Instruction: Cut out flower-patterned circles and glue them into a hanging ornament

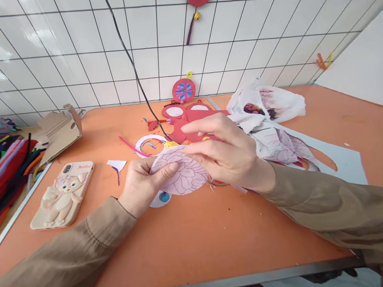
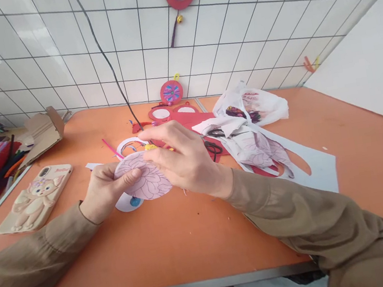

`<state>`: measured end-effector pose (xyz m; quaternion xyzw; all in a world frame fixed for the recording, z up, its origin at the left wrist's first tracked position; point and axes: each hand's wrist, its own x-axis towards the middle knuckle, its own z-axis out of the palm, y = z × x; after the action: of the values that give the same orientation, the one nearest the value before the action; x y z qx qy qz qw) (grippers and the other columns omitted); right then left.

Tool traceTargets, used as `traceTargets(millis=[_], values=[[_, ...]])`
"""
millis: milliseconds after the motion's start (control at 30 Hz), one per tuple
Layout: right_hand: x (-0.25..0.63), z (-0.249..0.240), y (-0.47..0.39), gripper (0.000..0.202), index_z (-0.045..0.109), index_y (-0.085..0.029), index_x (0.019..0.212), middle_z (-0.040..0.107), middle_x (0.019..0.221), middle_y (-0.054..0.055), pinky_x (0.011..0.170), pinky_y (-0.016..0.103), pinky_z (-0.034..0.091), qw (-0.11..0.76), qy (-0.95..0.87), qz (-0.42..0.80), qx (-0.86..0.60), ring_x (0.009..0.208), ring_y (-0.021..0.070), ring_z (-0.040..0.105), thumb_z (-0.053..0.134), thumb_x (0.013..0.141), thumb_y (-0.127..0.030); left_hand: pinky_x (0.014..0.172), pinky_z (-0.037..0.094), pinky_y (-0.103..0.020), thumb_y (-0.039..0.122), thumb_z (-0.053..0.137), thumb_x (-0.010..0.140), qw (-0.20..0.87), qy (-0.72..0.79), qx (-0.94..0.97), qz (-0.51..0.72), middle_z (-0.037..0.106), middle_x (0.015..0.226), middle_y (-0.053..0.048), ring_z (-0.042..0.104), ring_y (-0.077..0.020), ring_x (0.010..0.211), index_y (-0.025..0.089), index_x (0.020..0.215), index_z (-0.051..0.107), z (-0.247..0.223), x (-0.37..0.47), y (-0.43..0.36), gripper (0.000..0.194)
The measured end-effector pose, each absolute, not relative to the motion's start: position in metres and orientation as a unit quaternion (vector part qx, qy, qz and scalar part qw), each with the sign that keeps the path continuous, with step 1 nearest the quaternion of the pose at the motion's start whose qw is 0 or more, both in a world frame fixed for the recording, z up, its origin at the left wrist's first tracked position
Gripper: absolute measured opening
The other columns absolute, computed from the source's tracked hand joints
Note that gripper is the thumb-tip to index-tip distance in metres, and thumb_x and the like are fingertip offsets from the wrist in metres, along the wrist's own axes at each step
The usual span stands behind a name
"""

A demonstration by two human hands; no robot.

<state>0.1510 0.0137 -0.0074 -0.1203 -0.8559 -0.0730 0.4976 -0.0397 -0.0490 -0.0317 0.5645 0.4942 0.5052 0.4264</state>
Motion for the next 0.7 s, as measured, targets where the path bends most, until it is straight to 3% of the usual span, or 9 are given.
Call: traceTargets(millis=[200, 267, 367, 467, 600, 700], values=[[0.149, -0.008, 0.011, 0.011, 0.069, -0.029, 0.100, 0.073, 0.110, 0.006, 0.087, 0.042, 0.056, 0.468, -0.873, 0.004, -0.137, 0.099, 0.0249, 0.068, 0.060, 0.094, -0.025, 0.045, 0.036, -0.028, 0.056, 0.077, 0.070, 0.433, 0.501, 0.561, 0.498, 0.053, 0.050, 0.000, 0.045, -0.0125, 0.047, 0.020, 0.049, 0.058, -0.033, -0.038, -0.049, 0.046], [0.149, -0.005, 0.008, 0.011, 0.069, -0.024, 0.100, 0.074, 0.102, 0.007, 0.080, 0.041, 0.058, 0.461, -0.869, 0.063, -0.170, 0.093, 0.0245, 0.069, 0.066, 0.091, -0.030, 0.044, 0.036, -0.028, 0.056, 0.077, 0.071, 0.442, 0.493, 0.565, 0.492, 0.052, 0.049, 0.000, 0.045, -0.0122, 0.046, 0.020, 0.050, 0.059, -0.033, -0.037, -0.050, 0.045], [0.148, 0.001, 0.003, 0.010, 0.069, -0.021, 0.083, 0.072, 0.079, 0.003, 0.064, 0.034, 0.055, 0.419, -0.848, 0.217, -0.242, 0.073, 0.0185, 0.067, 0.069, 0.088, -0.029, 0.045, 0.039, -0.027, 0.055, 0.078, 0.070, 0.465, 0.480, 0.565, 0.483, 0.058, 0.053, -0.001, 0.049, -0.0127, 0.048, 0.019, 0.057, 0.065, -0.033, -0.037, -0.051, 0.041], [0.147, 0.007, 0.000, 0.015, 0.066, -0.020, 0.071, 0.069, 0.069, 0.001, 0.059, 0.030, 0.052, 0.392, -0.816, 0.318, -0.280, 0.064, 0.0150, 0.062, 0.069, 0.085, -0.024, 0.041, 0.037, -0.025, 0.057, 0.080, 0.068, 0.481, 0.476, 0.565, 0.471, 0.056, 0.049, 0.000, 0.047, -0.0116, 0.044, 0.019, 0.054, 0.064, -0.033, -0.037, -0.051, 0.044], [0.148, 0.008, 0.004, 0.017, 0.068, -0.019, 0.073, 0.069, 0.073, 0.002, 0.064, 0.030, 0.053, 0.381, -0.794, 0.389, -0.271, 0.070, 0.0154, 0.064, 0.072, 0.084, -0.031, 0.036, 0.037, -0.025, 0.059, 0.079, 0.071, 0.524, 0.454, 0.548, 0.467, 0.060, 0.048, -0.002, 0.048, -0.0117, 0.038, 0.018, 0.055, 0.066, -0.035, -0.038, -0.051, 0.046], [0.151, 0.003, 0.013, 0.031, 0.070, -0.018, 0.097, 0.072, 0.093, 0.005, 0.069, 0.031, 0.054, 0.408, -0.745, 0.466, -0.247, 0.083, 0.0179, 0.067, 0.067, 0.089, -0.049, 0.039, 0.043, -0.026, 0.055, 0.081, 0.072, 0.543, 0.443, 0.501, 0.507, 0.065, 0.053, -0.004, 0.054, -0.0130, 0.042, 0.015, 0.059, 0.070, -0.039, -0.038, -0.049, 0.044]])
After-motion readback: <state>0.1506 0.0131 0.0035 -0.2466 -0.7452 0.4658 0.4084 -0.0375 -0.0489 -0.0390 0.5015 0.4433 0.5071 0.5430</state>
